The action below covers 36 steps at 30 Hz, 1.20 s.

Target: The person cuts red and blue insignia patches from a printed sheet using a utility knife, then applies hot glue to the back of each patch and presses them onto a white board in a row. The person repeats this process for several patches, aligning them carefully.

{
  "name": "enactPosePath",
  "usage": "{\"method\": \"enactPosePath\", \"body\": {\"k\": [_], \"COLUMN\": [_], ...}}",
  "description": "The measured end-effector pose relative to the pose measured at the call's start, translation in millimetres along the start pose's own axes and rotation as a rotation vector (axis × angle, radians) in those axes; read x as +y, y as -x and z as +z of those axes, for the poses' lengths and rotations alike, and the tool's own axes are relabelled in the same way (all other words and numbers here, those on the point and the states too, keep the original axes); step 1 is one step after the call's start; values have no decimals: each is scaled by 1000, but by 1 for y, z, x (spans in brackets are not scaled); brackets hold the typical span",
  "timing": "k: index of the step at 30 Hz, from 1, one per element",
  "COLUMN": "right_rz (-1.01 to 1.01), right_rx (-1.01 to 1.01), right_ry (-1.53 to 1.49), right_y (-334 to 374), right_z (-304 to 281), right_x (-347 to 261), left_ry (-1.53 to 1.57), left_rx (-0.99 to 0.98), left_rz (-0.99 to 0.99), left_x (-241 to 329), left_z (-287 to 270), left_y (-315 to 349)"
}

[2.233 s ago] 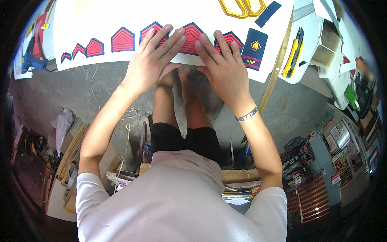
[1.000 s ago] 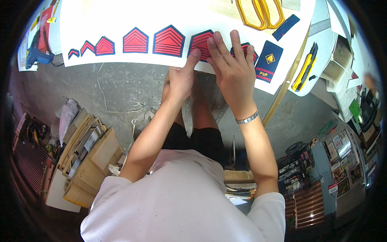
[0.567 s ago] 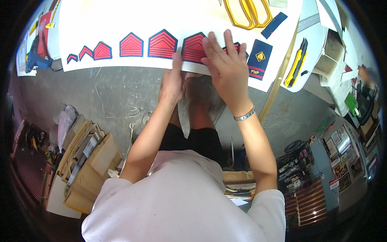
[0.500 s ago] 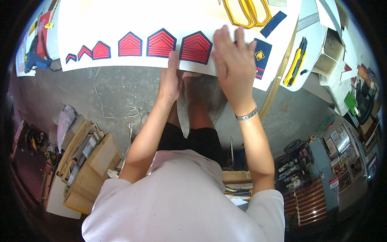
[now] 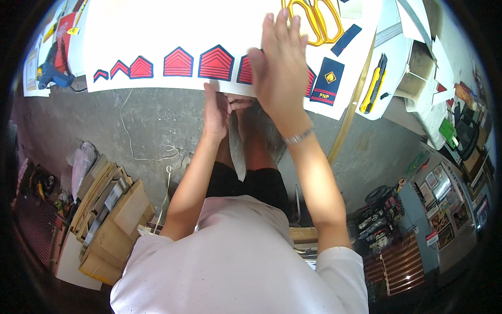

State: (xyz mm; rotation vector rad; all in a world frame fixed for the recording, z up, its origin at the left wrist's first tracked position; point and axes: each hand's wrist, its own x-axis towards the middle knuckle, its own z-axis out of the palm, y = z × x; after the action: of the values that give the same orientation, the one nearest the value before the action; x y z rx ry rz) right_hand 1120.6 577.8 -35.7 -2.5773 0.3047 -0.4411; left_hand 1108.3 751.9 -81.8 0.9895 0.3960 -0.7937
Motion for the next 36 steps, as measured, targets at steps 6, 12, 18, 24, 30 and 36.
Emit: {"method": "enactPosePath", "body": {"k": [6,12,18,24,30,36], "right_rz": [8,77,123,137,121,145], "right_rx": [-95,-187,-260,-328,-323,-221], "right_ry": [263,299,292,295,278,145], "right_y": [-31,-34,-39,-40,-37,-38], "right_z": [54,52,52,51,52,33], "right_x": [-29,-31,-32,-33,-32,-31], "left_ry": [121,143,226,230,224,-98], "left_rx": [94,295,378,427,416,321], "left_rz": [-58,-134,-126,-159,-150,-407], "left_x": [22,28,24,23,19,55], "left_z": [6,24,30,29,26,20], "left_y": [1,2,-3,-1,-2,26]}}
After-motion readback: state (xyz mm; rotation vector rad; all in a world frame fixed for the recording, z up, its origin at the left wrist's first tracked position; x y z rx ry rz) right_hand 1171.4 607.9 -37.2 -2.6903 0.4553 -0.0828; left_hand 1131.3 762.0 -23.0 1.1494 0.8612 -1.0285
